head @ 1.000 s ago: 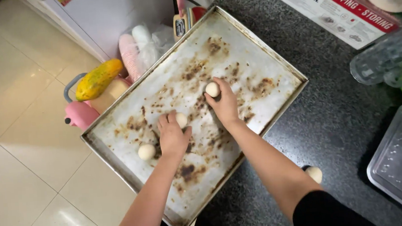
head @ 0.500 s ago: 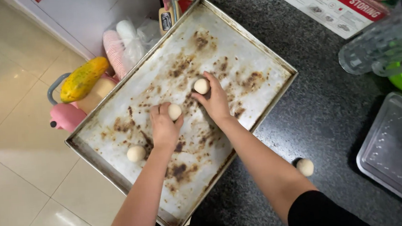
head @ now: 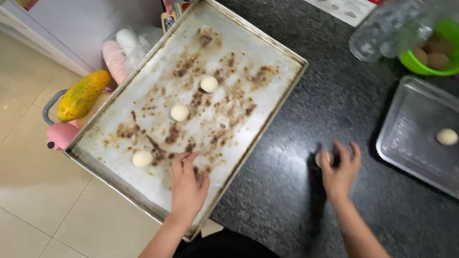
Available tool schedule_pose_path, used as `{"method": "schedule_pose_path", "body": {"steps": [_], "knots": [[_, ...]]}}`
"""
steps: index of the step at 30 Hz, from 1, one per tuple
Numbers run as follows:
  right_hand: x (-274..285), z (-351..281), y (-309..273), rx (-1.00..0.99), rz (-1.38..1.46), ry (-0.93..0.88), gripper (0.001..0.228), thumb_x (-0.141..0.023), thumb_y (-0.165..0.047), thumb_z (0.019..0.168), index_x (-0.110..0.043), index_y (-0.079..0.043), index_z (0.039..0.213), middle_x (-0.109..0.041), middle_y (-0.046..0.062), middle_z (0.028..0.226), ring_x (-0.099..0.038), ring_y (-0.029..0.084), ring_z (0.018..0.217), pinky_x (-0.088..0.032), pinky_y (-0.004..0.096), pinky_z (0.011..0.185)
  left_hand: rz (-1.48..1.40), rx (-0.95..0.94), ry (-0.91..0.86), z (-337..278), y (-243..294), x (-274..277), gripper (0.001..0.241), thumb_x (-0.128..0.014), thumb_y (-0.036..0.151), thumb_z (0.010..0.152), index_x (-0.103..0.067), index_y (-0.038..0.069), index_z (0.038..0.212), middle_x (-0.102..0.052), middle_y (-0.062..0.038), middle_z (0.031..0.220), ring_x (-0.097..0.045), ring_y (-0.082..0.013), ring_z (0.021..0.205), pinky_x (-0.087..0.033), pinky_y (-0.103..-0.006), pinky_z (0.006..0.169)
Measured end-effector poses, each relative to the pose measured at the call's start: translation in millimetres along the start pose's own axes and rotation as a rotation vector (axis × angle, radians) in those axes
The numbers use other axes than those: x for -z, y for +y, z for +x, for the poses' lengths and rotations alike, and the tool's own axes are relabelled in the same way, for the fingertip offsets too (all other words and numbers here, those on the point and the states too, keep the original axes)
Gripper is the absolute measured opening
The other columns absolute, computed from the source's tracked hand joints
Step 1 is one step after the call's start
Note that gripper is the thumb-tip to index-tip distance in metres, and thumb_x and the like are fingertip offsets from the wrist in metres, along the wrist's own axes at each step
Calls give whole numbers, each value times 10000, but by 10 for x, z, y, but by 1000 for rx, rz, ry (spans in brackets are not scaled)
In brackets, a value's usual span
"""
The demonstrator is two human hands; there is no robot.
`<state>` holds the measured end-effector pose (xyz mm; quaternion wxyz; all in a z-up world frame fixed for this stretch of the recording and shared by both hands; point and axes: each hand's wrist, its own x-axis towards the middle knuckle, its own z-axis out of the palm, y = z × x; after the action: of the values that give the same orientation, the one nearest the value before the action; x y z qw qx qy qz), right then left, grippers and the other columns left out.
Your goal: Filling dough balls with chocolate chunks and placing them on a baking tray.
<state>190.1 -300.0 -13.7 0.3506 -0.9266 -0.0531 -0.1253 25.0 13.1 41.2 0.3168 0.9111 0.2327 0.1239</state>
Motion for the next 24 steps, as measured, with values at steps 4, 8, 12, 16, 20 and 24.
{"method": "schedule_pose_path", "body": {"steps": [4, 8, 12, 16, 20, 24], "knots": [[-365, 215, 80, 116, 115, -81, 493, -711, -171, 808, -552, -104, 1269, -400, 242, 1224, -415, 445, 1160, -344, 526, 972, 49, -79, -63, -67, 126, -236, 539, -674, 152, 692, -500, 73, 1196, -416, -143, 1189, -470, -355, 1090, -393, -453, 928], [-234, -286, -281, 274, 98, -172, 221, -671, -87, 787, -682, -157, 996, -594, 124, 1063, -567, 326, 1046, -457, 429, 888, 27, -94, -85, -92, 415, -268, 504, -651, 140, 719, -494, 103, 1197, -396, -119, 1192, -460, -325, 1080, -395, -433, 920], [108, -707, 292, 276, -60, -250, 217, -718, -225, 761, -677, -233, 974, -611, 11, 1113, -596, 208, 1063, -502, 314, 912, -5, -92, -104, -193, 450, -367, 517, -667, 141, 696, -522, 116, 1192, -422, -129, 1182, -490, -352, 1058, -403, -446, 908], [43, -187, 397, 388, -149, -92, 199, -715, -197, 758, -657, -104, 925, -568, 145, 1054, -602, 338, 967, -517, 414, 839, 1, -81, -94, -374, 463, -439, 506, -682, 138, 671, -547, 123, 1159, -431, -117, 1167, -495, -358, 1073, -407, -435, 916], [-286, -158, 133, 320, 62, -44, 237, -638, -52, 750, -689, -141, 964, -553, 166, 1089, -542, 358, 1059, -444, 419, 919, -20, -39, -40, -474, 474, -533, 501, -687, 132, 657, -563, 130, 1142, -441, -117, 1140, -507, -343, 1023, -407, -432, 903], [-40, -665, -95, 284, 181, -291, 306, -610, -56, 747, -670, -145, 1034, -578, 143, 1048, -555, 355, 1038, -468, 423, 895, 5, -16, 9, -525, 479, -534, 516, -695, 159, 648, -569, 149, 1148, -436, -95, 1149, -512, -329, 1012, -411, -434, 885]]}}
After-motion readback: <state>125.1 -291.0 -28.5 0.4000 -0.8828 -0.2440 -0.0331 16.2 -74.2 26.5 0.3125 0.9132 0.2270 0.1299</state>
